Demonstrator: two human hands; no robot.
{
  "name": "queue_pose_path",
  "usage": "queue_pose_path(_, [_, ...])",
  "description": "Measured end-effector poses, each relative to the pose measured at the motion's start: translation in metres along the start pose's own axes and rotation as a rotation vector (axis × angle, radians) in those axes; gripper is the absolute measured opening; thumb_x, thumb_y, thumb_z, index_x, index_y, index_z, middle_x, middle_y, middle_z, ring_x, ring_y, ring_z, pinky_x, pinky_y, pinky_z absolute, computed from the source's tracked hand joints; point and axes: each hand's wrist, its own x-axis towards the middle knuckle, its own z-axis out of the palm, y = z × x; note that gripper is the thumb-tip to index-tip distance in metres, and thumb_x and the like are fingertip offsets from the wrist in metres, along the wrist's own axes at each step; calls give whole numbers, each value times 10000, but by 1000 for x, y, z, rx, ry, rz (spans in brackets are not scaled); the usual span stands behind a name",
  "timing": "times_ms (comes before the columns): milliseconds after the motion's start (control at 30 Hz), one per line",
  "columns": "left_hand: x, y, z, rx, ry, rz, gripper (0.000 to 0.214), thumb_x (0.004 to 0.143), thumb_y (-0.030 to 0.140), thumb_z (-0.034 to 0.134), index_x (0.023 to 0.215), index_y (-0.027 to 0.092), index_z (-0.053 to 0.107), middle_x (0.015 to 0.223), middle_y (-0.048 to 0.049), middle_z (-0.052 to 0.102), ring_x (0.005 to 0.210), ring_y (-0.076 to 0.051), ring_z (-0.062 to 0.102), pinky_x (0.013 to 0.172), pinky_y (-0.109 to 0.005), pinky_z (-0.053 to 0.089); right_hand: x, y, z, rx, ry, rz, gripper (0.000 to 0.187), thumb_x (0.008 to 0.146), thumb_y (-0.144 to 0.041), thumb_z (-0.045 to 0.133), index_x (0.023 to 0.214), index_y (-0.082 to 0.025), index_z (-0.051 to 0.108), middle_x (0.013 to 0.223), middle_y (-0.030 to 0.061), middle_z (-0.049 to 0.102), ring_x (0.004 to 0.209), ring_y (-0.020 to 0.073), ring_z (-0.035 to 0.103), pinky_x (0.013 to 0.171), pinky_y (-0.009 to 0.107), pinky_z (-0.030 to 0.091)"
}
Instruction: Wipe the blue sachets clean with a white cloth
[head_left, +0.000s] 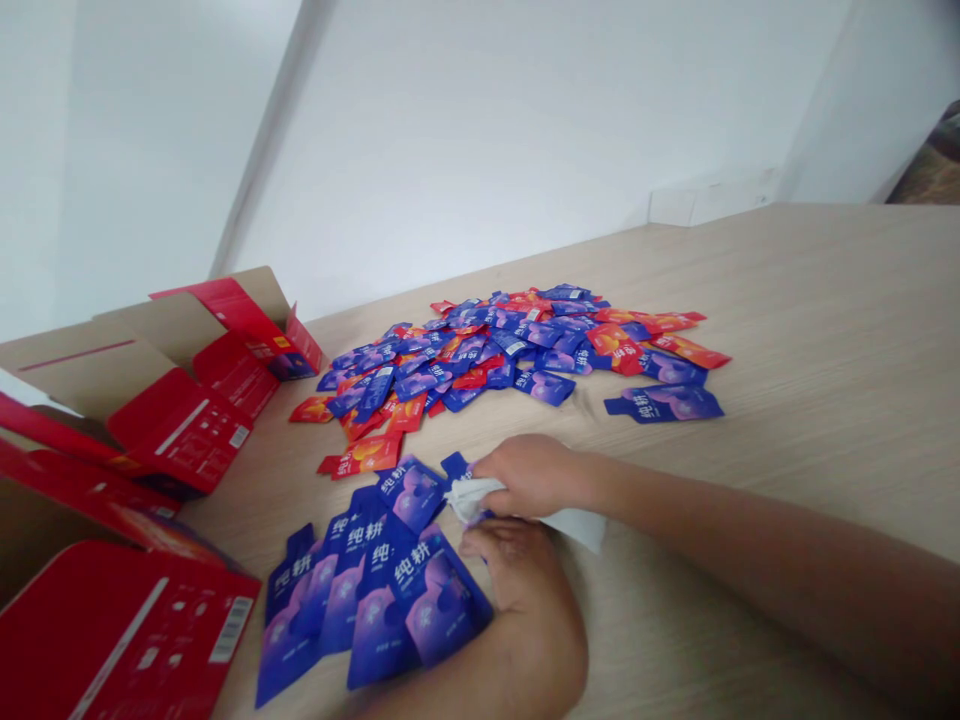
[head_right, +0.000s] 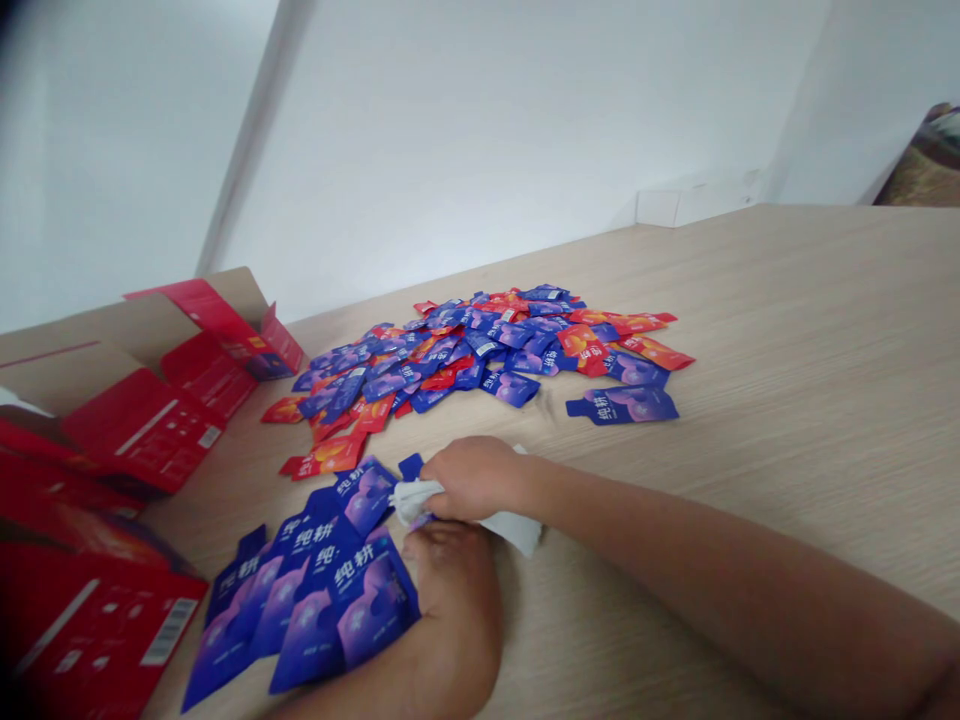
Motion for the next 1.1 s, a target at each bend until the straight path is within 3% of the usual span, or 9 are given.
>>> queue_pose_path(133, [-1,-2,-2,8,45,-7,376,771,-19,317,976,50,625,843,-252,676,737,-331,651,654,-409,408,1,9,-2,-63,43,42,346,799,-434,453,1010,-222,628,918,103,677,838,254,613,628,310,403])
queue_pose_path(267, [0,0,2,-11,45,-4,376,754,-30,330,959,25,641,861,-246,673,761,-331,642,672,-419,414,-3,1,-8,-42,82,-38,341,810,-443,443,999,-224,623,910,91,675,825,241,611,621,299,396])
queue_pose_path(400, [-1,3,4,-47,21,9,384,732,-32,357,978,10,649,937,-231,664,830,-328,626,718,-433,412,-3,-5,-6,17,-16,-109,343,821,-466,433,967,-232,637,907,80,680,807,230,618,599,283,391])
queue_pose_path(667, [0,0,0,-7,19,8,365,777,-5,330,990,53,621,835,-236,680,747,-331,648,661,-416,401,1,14,-10,-35,3,13,325,832,-409,449,1052,-233,610,967,91,673,883,239,608,665,301,398])
queue_pose_path(867, [3,3,2,-40,-47,-22,406,760,-20,303,959,-7,657,902,-251,674,816,-330,641,702,-422,420,-3,-4,-6,-3,17,-119,297,839,-398,419,1000,-242,613,926,67,677,835,234,617,614,290,392])
queue_pose_path(1100, [-1,1,0,22,47,-2,391,761,-27,309,974,68,623,827,-229,685,747,-325,652,661,-408,410,1,19,-6,-37,31,1,327,819,-413,449,1035,-236,619,950,91,677,858,246,612,628,298,391])
